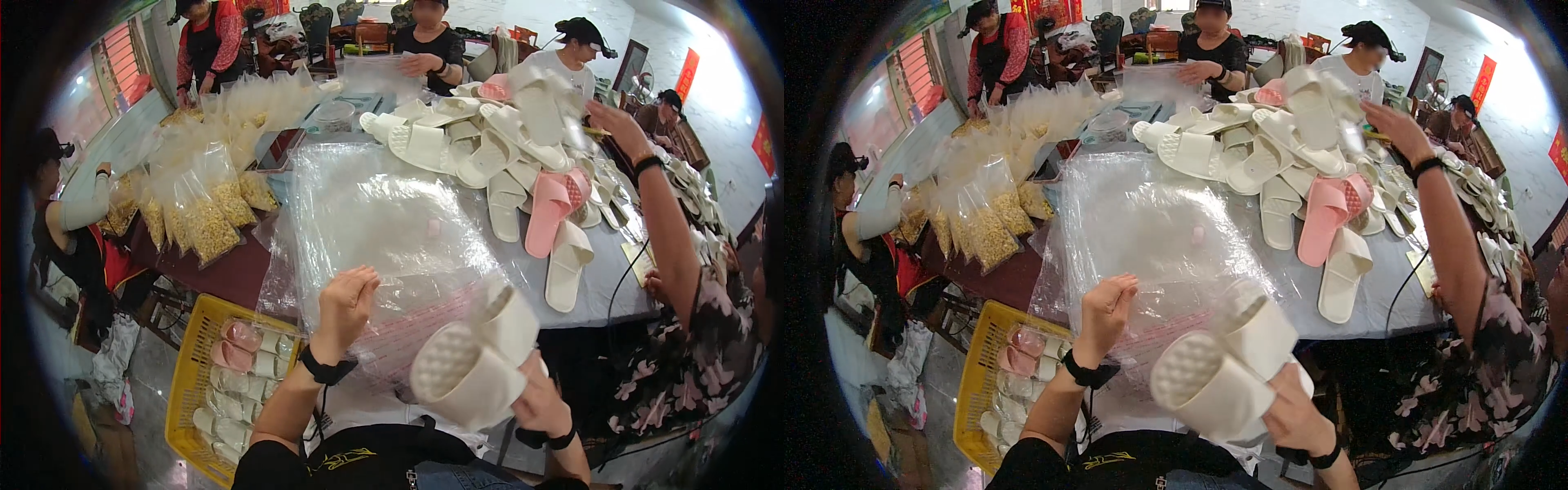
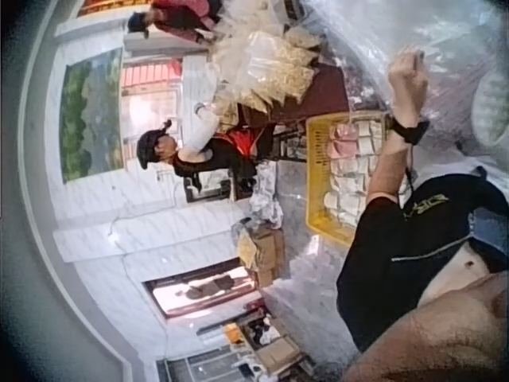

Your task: Pairing and placing sandals into plastic bags for packaging.

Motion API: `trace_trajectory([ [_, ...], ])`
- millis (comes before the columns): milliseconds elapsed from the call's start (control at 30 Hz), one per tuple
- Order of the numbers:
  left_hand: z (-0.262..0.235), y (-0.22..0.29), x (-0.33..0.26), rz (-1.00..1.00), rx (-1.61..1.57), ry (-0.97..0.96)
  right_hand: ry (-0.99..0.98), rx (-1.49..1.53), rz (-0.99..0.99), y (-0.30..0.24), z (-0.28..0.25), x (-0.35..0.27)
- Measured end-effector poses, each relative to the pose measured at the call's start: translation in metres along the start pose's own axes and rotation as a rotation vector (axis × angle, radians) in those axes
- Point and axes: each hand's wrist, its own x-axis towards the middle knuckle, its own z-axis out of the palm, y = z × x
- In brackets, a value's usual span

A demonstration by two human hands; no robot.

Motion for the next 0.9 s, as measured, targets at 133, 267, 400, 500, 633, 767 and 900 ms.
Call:
trace_trajectory([
  [133,-0.001,0.020,0.004,0.000,0.013,0.034,-0.177,-0.062,-0.158,-0.009,0.022,0.015],
  [267,-0.005,0.031,-0.002,0.077,0.103,0.051,-0.263,-0.029,-0.071,-0.006,0.030,0.028],
  [400,-0.008,0.033,-0.010,0.201,0.200,0.015,-0.172,-0.147,-0.016,0.004,0.024,0.042],
  [500,-0.011,0.038,-0.012,0.201,0.175,0.001,-0.247,-0.237,0.074,0.006,0.019,0.062],
  [633,-0.011,0.043,-0.012,0.227,0.180,0.004,-0.229,-0.289,0.043,0.011,0.029,0.087],
  [767,-0.015,0.038,-0.014,0.212,0.183,0.008,-0.121,-0.394,0.021,0.002,0.036,0.110],
  [900,-0.018,0.033,-0.016,0.176,0.156,-0.003,-0.005,-0.501,0.091,0.015,0.047,0.125],
])
